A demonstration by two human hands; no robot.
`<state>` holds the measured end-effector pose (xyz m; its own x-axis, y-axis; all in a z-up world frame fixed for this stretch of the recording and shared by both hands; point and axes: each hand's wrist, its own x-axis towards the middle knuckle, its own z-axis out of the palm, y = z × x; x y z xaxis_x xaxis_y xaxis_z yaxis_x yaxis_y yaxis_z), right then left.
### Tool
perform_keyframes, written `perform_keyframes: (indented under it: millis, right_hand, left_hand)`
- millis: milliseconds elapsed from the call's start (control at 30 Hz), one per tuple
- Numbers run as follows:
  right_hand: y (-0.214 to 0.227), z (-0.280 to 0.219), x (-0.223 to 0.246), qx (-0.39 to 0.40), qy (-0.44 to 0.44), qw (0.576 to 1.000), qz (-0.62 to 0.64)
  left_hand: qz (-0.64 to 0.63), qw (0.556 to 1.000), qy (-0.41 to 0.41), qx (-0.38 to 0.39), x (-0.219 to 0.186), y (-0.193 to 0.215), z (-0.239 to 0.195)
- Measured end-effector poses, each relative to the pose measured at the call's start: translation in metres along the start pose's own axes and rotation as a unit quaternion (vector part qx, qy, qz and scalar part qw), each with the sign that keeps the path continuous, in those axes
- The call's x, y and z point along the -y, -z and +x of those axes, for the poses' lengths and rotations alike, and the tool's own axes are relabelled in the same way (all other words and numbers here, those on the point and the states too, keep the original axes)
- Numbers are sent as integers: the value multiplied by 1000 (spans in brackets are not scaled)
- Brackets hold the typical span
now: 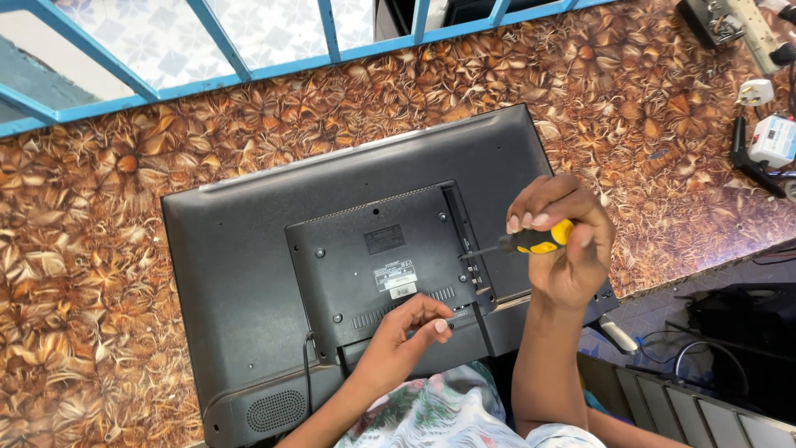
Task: The person uses a screwdriver to remove screws from the back panel of a television set. They work methodically across the panel, removing multiple screws while another person stands nearby using a phone.
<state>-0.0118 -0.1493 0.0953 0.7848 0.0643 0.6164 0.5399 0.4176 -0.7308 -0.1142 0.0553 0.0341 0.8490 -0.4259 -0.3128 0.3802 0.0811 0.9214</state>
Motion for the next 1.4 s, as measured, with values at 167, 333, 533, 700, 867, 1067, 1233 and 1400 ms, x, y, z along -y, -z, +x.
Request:
perform_keyframes:
  millis: [167, 333, 533, 700, 867, 1067, 1233, 1400]
  right_hand:
    - [-12, -3, 11, -85, -25, 995, -54]
    - [-19, 5, 4, -85, -41, 995, 36]
    - [-10, 3, -11, -51, -24, 998, 32]
    - [-3, -5, -11, -64, -43, 997, -20]
    - [-8, -2, -6, -40, -38, 996, -70]
    - [2, -11, -10, -103, -88, 979, -151]
    - [19, -38, -36, -146, -102, 977, -115]
    - [14, -63, -51, -170, -127, 963, -166]
  left_hand:
    - [129, 988, -83, -24, -17, -12, 12]
    - [182, 959, -212, -50, -35, -29, 32]
    - [218, 917, -310, -126, -16, -25, 81]
    - [235, 906, -349, -36, -6, -22, 91]
    - [215, 893, -393, -38, 5, -15, 107]
    - [177, 907, -377, -62, 2, -13, 110]
    - [186, 910, -354, -106, -6, -13, 115]
    - [192, 913, -345, -99, -9, -12, 115]
